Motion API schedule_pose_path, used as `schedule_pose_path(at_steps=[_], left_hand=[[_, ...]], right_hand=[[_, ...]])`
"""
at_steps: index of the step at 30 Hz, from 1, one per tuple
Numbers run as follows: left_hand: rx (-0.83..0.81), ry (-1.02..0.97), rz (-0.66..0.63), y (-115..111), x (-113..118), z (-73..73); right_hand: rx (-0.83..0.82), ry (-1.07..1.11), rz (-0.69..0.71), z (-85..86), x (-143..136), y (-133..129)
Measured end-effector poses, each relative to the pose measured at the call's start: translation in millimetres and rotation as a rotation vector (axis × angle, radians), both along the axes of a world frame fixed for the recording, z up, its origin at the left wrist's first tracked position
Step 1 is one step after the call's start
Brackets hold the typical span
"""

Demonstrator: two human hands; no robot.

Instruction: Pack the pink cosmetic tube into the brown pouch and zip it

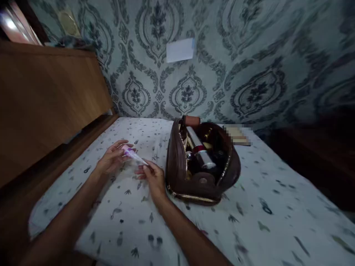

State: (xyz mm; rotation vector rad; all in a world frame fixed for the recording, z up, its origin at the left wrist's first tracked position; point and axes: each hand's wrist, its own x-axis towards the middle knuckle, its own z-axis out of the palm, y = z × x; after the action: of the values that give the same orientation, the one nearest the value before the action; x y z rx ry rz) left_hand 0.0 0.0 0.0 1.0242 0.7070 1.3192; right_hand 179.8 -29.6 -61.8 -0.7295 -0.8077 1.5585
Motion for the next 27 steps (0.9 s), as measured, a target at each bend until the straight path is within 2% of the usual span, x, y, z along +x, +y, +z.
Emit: schedule_pose_path(at_steps=[11,21,27], left_hand=[[-0.029,0.009,-0.062,0,1,-4.0],[-0.022,0.014,-0.103,-1,3,-2.4],[-0.003,0.049,-0.156,-2,1,-2.0]], right_hand=[[-0.011,-0.011,-0.052,1.9,4,3],[0.004,0.064,0.011,13.1,6,-1],[-0.025,0.106,-0.002,15.2,7,-2]])
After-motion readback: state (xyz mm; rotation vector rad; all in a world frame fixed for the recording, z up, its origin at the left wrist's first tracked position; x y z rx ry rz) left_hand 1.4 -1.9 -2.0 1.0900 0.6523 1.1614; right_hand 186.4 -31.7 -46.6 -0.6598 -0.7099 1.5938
